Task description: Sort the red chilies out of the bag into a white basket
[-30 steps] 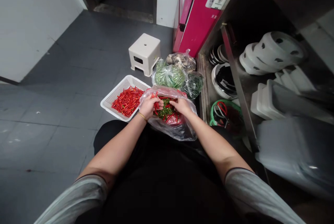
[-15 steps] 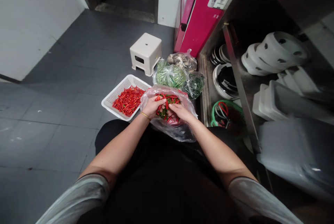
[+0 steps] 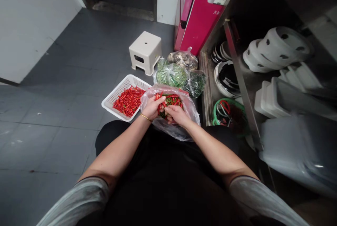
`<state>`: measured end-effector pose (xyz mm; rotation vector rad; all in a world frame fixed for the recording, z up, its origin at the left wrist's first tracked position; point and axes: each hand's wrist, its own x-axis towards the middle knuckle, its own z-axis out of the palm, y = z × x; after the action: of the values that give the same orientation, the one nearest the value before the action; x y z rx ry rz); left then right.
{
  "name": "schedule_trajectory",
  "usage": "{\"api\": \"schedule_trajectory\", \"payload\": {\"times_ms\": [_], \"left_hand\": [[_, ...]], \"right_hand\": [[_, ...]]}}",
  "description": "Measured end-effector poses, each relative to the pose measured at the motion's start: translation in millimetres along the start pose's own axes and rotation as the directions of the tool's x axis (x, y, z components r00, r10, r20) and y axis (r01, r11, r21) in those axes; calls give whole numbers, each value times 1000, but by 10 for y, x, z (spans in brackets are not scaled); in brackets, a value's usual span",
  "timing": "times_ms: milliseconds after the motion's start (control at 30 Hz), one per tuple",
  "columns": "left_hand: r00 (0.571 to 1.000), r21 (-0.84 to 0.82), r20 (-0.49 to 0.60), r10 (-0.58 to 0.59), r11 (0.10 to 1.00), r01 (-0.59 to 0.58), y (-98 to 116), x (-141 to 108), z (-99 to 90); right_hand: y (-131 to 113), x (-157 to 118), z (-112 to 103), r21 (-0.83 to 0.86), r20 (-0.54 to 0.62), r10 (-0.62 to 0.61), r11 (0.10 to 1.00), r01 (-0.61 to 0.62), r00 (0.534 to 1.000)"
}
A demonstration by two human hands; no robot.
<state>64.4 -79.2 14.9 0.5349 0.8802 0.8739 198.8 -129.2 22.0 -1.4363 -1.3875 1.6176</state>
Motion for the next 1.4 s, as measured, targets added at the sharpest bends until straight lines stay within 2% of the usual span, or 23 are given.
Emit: {"api": "schedule_trajectory", "payload": {"times_ms": [67,133,167,233,300,367,433,533,633,733,800,833,900,967,1067,1133,1200,1233,1300,1367,1400], "left_hand": [[997,-4,-2,-72,997,72,2,33,-18],[986,23,-57,-159,987,160,9,79,-53],[979,48,-102,-179,982,184,15,101,-73],[971,97,-181,-154,980,174,30,132,-110],[974,114,-196,-114,984,138,49,140,-134],[979,114,-178,-102,986,123,64,128,-144],[982,159,-155,-105,979,129,64,108,-148],[992,309,-84,-98,944,119,27,78,-149],[993,460,-24,-119,880,117,-35,57,-134],[994,549,25,-110,832,78,-78,50,-101],[994,525,61,-94,850,48,-80,57,-85],[994,483,63,-91,874,49,-75,63,-81],[994,366,33,-102,927,83,-58,79,-81],[992,262,-2,-124,957,120,-43,96,-84],[991,167,-13,-133,977,133,-19,119,-98],[993,79,-35,-115,990,117,21,127,-120],[993,-18,-47,-106,994,106,83,120,-148],[993,-55,-36,-111,993,109,118,111,-159],[991,-78,20,-132,988,133,178,81,-171],[988,-56,75,-137,988,141,210,47,-164],[987,-42,99,-130,990,135,214,32,-156]], "right_hand": [[-62,-36,-48,-301,-13,-179,939,167,984],[-94,-46,-137,-551,65,-277,791,266,959],[-86,-37,-185,-641,104,-257,721,262,961],[-6,9,-259,-788,107,-117,596,156,987],[137,84,-277,-878,34,27,478,17,999],[288,170,-245,-904,-11,91,424,-49,996],[385,248,-214,-894,-9,96,444,-51,995],[359,304,-269,-844,-46,15,534,-47,999],[192,268,-420,-717,-145,-136,697,-10,980],[66,205,-501,-502,-194,-214,860,90,957],[64,185,-475,-339,-213,-199,933,119,956],[84,182,-442,-264,-209,-150,960,92,966],[137,185,-358,-147,-126,10,989,-28,992],[170,184,-287,-79,-5,122,989,-122,993],[153,160,-284,-45,80,52,998,-49,995],[133,141,-353,-143,174,14,990,12,985],[151,133,-425,-390,237,44,919,54,970],[180,135,-440,-553,232,76,831,67,970],[264,144,-401,-833,182,164,549,63,970],[350,156,-286,-961,114,279,274,35,954],[381,161,-220,-982,75,319,186,15,945]]}}
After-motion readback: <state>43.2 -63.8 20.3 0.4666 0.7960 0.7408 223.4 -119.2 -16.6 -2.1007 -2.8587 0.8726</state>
